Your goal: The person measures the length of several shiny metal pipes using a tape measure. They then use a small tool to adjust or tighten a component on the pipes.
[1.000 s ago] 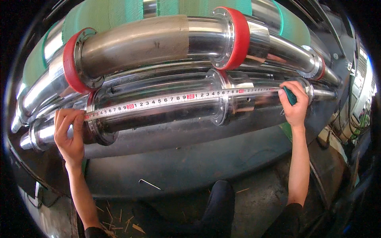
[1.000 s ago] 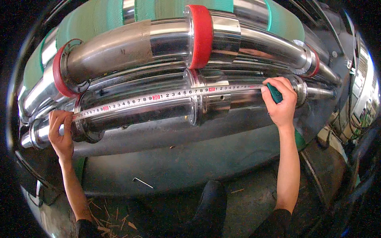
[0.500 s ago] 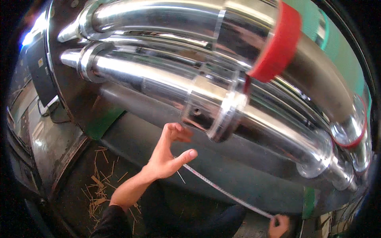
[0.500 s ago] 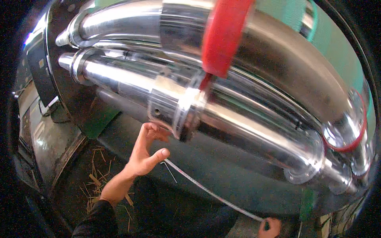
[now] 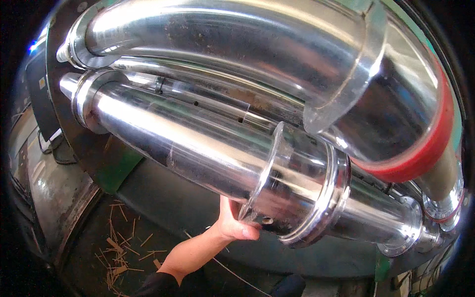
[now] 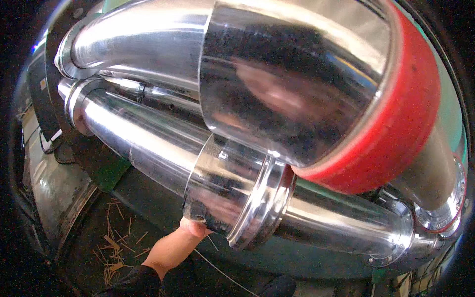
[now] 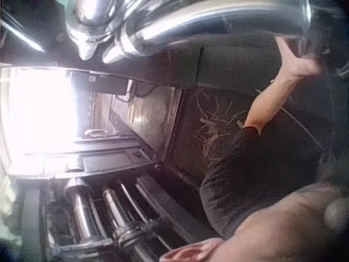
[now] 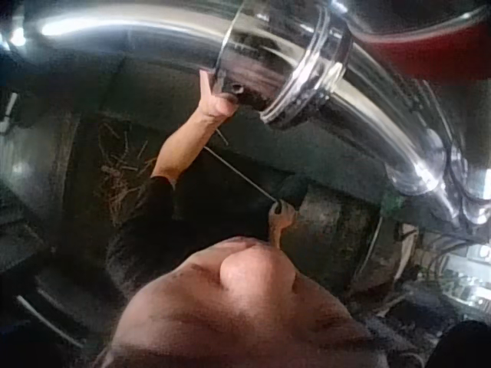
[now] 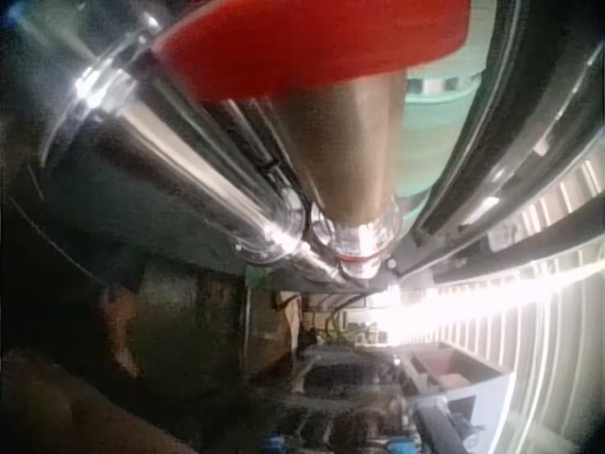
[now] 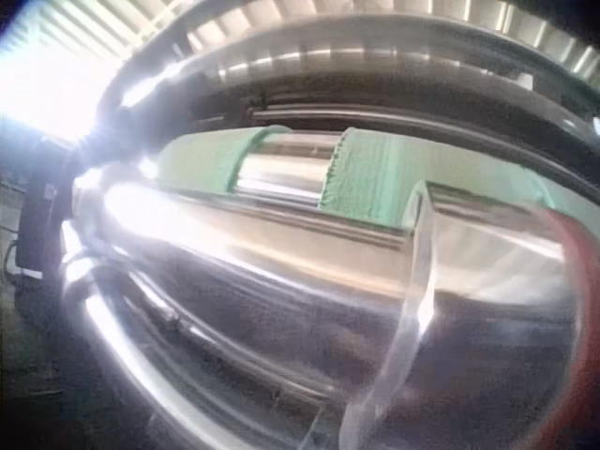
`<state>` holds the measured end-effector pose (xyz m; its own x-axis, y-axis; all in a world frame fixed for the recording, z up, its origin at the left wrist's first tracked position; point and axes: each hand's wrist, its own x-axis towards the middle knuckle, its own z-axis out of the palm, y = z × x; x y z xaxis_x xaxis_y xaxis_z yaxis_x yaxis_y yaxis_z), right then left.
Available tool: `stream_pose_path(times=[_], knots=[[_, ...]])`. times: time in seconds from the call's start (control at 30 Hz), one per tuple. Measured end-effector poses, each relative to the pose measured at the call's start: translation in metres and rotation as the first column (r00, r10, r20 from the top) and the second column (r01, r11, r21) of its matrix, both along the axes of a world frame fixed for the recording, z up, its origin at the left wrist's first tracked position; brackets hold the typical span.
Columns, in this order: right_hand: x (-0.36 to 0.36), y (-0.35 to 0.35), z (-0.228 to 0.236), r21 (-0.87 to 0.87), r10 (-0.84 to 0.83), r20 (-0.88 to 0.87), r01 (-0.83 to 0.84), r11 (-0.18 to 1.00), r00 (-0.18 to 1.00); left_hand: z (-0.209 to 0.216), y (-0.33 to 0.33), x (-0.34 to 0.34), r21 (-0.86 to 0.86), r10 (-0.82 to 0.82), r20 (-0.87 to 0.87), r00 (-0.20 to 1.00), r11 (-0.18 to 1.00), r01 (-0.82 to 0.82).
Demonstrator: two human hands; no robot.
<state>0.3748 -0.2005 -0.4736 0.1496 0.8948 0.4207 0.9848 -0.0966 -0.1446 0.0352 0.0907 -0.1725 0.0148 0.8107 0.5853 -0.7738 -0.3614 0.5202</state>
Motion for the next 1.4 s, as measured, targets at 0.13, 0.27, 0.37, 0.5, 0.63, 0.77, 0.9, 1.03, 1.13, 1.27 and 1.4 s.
stream_pose_path(times=[0.13, 0.27, 0.37, 0.5, 0.63, 0.77, 0.9, 1.03, 1.13, 1.27, 1.4], knots=[[0.002, 0.005, -0.004, 0.018, -0.027, -0.022, 0.028, 0.999, 0.999, -0.033, 0.013, 0.005, 0.133, 0.14, 0.037, 0.989, 0.981, -0.144], [-0.005, -0.012, -0.003, 0.036, -0.074, -0.058, 0.076, 0.996, 0.996, -0.059, 0.029, 0.026, 0.225, 0.121, 0.025, 0.992, 0.966, -0.124], [-0.001, 0.0, -0.013, 0.032, -0.051, -0.035, 0.052, 0.998, 0.998, -0.061, 0.018, 0.012, 0.178, 0.147, 0.07, 0.987, 0.971, -0.158], [-0.006, 0.0, -0.005, -0.031, -0.099, -0.057, 0.098, 0.995, 0.993, -0.073, 0.022, 0.012, 0.21, 0.218, 0.062, 0.974, 0.951, -0.227], [-0.001, -0.003, -0.005, -0.022, -0.084, -0.055, 0.083, 0.996, 0.995, -0.054, 0.014, 0.012, 0.166, 0.194, 0.04, 0.98, 0.966, -0.198], [0.004, -0.004, -0.01, -0.064, -0.08, -0.076, 0.076, 0.995, 0.994, -0.059, 0.03, 0.003, 0.322, 0.185, -0.038, 0.982, 0.933, -0.163], [-0.001, 0.0, -0.011, -0.042, -0.117, -0.087, 0.114, 0.993, 0.989, -0.062, 0.024, 0.01, 0.181, 0.255, 0.027, 0.966, 0.95, -0.256], [0.011, -0.002, -0.03, 0.017, -0.053, -0.076, 0.055, 0.998, 0.996, -0.044, 0.011, 0.006, 0.064, 0.228, 0.013, 0.974, 0.971, -0.229], [0.008, -0.004, -0.02, -0.076, -0.098, -0.112, 0.09, 0.993, 0.989, -0.03, 0.0, -0.008, -0.042, 0.098, -0.073, 0.993, 0.994, -0.101], [0.026, 0.017, 0.029, -0.043, -0.06, -0.069, 0.057, 0.997, 0.996, -0.027, -0.027, -0.013, -0.106, -0.065, -0.514, 0.855, 0.994, 0.012], [0.047, 0.049, 0.133, 0.007, -0.01, -0.396, 0.014, 1.0, 0.918, -0.087, -0.053, -0.033, 0.521, 0.522, -0.852, 0.038, 0.838, 0.161]])
